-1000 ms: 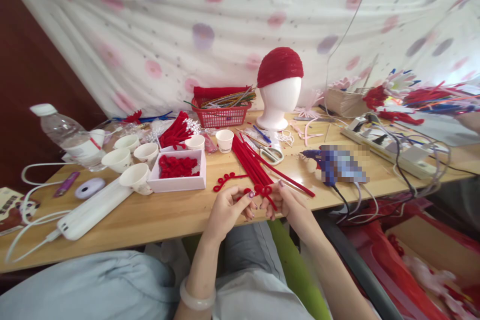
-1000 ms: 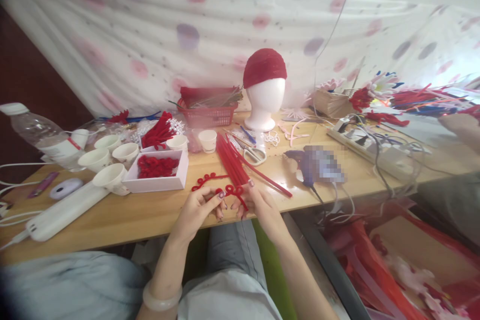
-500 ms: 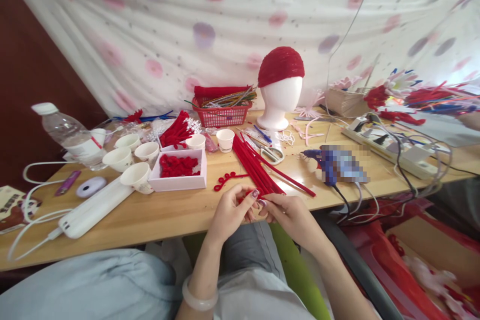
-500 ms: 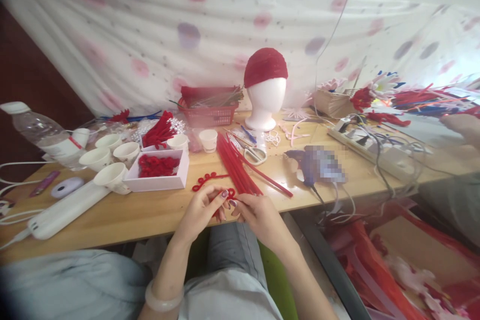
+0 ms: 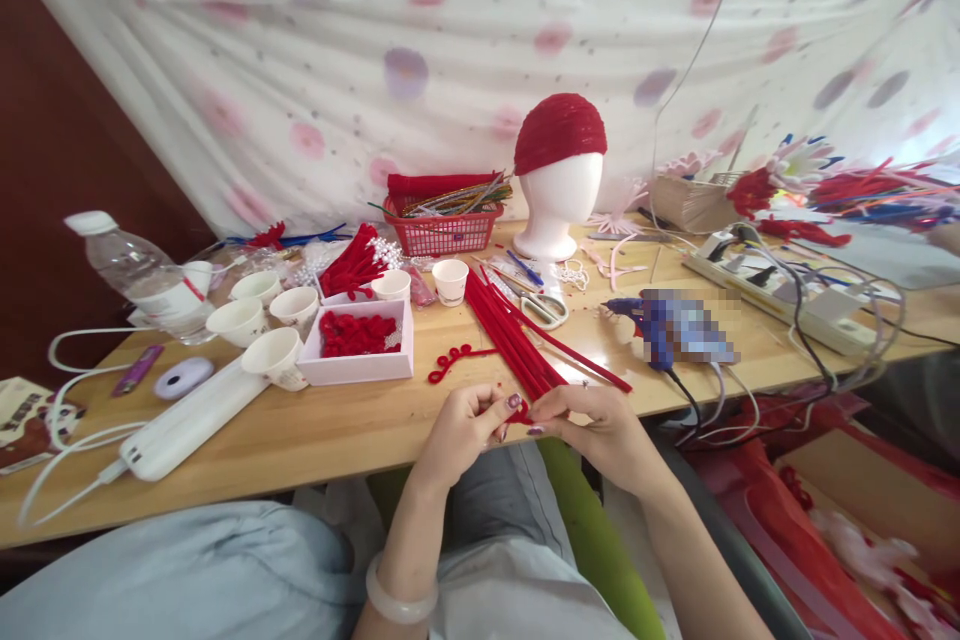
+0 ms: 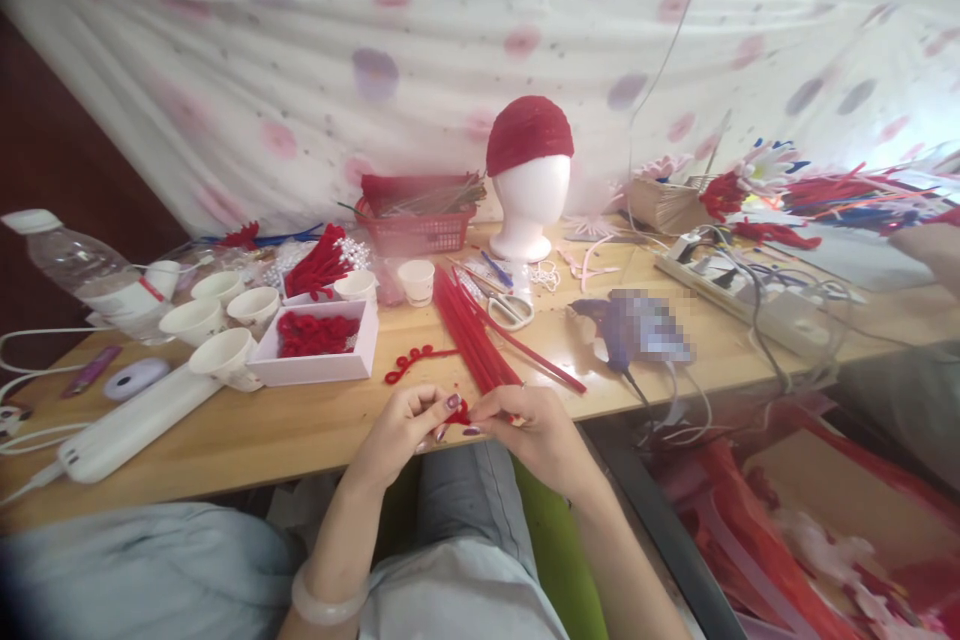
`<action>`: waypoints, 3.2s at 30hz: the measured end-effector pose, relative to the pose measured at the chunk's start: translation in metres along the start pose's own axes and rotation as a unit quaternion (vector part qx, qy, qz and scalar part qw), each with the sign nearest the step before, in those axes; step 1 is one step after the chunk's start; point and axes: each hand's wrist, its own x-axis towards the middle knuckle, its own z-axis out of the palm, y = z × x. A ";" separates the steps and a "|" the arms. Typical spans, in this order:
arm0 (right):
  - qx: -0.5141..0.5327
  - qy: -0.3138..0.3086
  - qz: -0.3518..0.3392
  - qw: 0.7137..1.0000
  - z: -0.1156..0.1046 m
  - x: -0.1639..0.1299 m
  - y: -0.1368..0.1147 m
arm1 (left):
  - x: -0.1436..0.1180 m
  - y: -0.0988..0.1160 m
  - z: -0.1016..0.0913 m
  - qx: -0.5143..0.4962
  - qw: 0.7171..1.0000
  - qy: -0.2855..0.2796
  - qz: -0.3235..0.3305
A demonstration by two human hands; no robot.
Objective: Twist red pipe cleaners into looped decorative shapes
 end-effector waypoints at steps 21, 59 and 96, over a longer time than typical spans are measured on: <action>0.072 -0.058 0.010 0.996 -0.019 -0.007 0.000 | 0.000 0.001 0.008 0.009 0.997 -0.071 -0.028; 0.164 0.009 0.193 0.967 0.014 0.002 0.003 | 0.001 -0.006 -0.007 -0.046 0.997 0.057 0.032; 0.107 0.015 0.133 0.985 0.016 0.000 0.005 | -0.002 0.005 -0.006 0.052 0.998 0.031 -0.014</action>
